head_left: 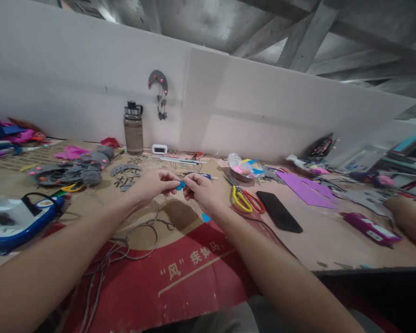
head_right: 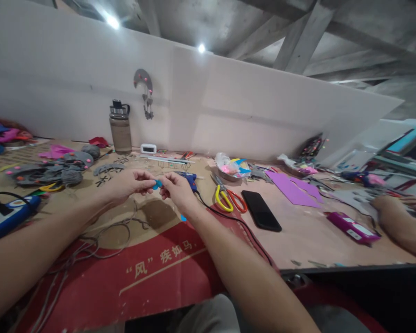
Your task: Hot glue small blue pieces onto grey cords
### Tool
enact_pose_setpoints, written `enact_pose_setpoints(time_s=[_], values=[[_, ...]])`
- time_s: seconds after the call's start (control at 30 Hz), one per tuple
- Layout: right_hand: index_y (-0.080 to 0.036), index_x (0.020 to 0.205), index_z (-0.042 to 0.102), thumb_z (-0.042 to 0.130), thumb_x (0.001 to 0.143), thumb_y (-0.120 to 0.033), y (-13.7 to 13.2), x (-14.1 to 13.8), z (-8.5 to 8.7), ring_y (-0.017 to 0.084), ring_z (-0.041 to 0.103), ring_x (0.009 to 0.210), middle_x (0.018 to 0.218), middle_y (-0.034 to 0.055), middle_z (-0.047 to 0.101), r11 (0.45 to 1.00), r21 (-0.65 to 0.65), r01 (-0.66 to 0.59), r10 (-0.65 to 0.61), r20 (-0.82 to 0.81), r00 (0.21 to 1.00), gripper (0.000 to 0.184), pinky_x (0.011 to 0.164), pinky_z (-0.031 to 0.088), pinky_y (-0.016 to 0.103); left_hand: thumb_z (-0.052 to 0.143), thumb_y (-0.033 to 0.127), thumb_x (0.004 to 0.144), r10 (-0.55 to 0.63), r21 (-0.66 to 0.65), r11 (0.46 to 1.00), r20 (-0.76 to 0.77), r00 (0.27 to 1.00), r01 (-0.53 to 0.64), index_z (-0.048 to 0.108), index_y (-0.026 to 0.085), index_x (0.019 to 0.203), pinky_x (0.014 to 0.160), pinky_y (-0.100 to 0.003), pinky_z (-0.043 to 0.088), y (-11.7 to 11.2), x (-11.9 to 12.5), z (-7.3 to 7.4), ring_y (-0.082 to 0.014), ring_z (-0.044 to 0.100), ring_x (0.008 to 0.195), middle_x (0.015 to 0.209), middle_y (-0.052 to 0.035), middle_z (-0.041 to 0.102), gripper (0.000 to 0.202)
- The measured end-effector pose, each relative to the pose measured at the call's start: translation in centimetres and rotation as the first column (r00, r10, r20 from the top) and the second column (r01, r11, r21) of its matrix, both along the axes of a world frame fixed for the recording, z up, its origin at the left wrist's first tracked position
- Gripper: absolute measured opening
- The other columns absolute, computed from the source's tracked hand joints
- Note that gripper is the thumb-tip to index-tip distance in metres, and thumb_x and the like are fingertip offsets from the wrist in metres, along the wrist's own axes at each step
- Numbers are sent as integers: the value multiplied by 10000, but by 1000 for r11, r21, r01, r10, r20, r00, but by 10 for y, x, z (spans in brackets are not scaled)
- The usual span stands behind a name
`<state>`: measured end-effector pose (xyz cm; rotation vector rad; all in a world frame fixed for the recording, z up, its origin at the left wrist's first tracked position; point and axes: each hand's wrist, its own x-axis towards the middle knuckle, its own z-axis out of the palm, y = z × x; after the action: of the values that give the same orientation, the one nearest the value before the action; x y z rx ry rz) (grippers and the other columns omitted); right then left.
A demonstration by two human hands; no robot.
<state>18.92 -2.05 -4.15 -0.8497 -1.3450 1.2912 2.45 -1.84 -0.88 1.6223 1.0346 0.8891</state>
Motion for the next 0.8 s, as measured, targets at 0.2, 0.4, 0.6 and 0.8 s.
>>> enact_pose_setpoints(time_s=[0.2, 0.4, 0.6, 0.8], values=[[-183, 745, 503, 606, 719, -397, -4, 9, -6, 55, 480, 529, 678, -46, 532, 998, -52, 27, -30, -52, 998, 239, 493, 387, 201, 642, 316, 686, 100, -16, 995, 71, 992, -99, 548, 158, 738, 577, -240, 408, 7, 0, -6, -112, 558, 609, 666, -15, 619, 191], [-185, 728, 481, 627, 697, -405, -8, 8, -5, 53, 443, 483, 622, -54, 514, 997, -72, -30, 24, -86, 996, 266, 486, 346, 208, 578, 276, 720, 47, -28, 999, 49, 998, -46, 558, 174, 834, 490, -215, 331, -1, 9, -14, -69, 435, 470, 614, 38, 532, 154], [-197, 739, 479, 583, 702, -345, -3, 6, -12, 63, 433, 447, 558, -71, 493, 999, -32, 37, -37, -1, 999, 184, 467, 339, 208, 515, 305, 763, -100, 117, 981, -361, 927, 152, 677, 204, 816, 518, -244, 350, -8, 12, -21, -116, 481, 510, 602, 0, 587, 198], [-199, 707, 474, 557, 707, -329, -1, 8, -15, 72, 433, 453, 555, -68, 487, 997, -15, 71, -69, 127, 990, 155, 461, 334, 213, 580, 186, 680, -66, 365, 863, -604, 795, 349, 707, 234, 723, 720, -278, 400, -4, 12, -25, -168, 570, 738, 787, -27, 671, 143]])
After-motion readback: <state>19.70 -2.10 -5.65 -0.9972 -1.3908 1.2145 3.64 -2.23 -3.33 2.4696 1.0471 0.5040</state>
